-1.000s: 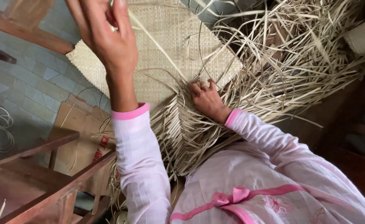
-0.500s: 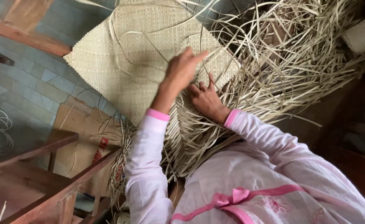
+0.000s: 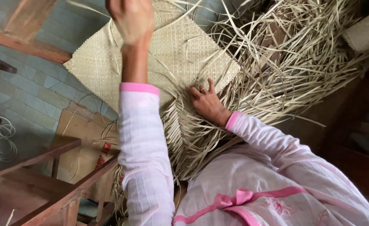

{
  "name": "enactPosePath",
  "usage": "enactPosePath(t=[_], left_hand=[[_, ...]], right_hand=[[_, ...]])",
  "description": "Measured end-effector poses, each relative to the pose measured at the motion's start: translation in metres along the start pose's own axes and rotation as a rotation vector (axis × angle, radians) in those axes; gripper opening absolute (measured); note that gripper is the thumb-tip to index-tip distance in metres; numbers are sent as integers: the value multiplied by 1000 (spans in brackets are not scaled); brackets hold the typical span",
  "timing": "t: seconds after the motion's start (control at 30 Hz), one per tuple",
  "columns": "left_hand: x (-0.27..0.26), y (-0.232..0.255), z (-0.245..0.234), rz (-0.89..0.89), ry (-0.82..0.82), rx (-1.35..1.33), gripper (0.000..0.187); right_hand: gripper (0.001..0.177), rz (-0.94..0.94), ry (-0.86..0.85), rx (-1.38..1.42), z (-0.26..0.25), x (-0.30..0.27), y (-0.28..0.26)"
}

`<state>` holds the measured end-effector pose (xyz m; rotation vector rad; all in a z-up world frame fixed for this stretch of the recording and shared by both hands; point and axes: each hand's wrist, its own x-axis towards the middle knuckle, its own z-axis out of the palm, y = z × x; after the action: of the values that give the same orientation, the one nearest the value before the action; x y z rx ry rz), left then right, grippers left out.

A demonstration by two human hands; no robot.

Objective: Weaving long, thin strips of natural fiber into a flat mat.

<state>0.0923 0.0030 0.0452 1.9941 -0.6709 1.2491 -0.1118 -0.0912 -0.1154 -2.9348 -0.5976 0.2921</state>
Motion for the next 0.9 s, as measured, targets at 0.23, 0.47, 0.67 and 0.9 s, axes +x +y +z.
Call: enactPosePath(t=[0.23, 0.47, 0.67, 0.9], left_hand=[[-41, -30, -10, -947, -1408, 144, 67], [-22, 19, -81, -610, -1526, -705, 41], [-93, 26, -121, -532, -912, -460, 29], [-183, 54, -146, -548, -824, 139, 14]], right_hand=[[37, -2, 21, -9, -2, 0, 1], [36, -6, 187, -7, -2, -3, 2], [28, -17, 446, 51, 7, -3, 7], [26, -111, 546, 330, -29, -33, 18]])
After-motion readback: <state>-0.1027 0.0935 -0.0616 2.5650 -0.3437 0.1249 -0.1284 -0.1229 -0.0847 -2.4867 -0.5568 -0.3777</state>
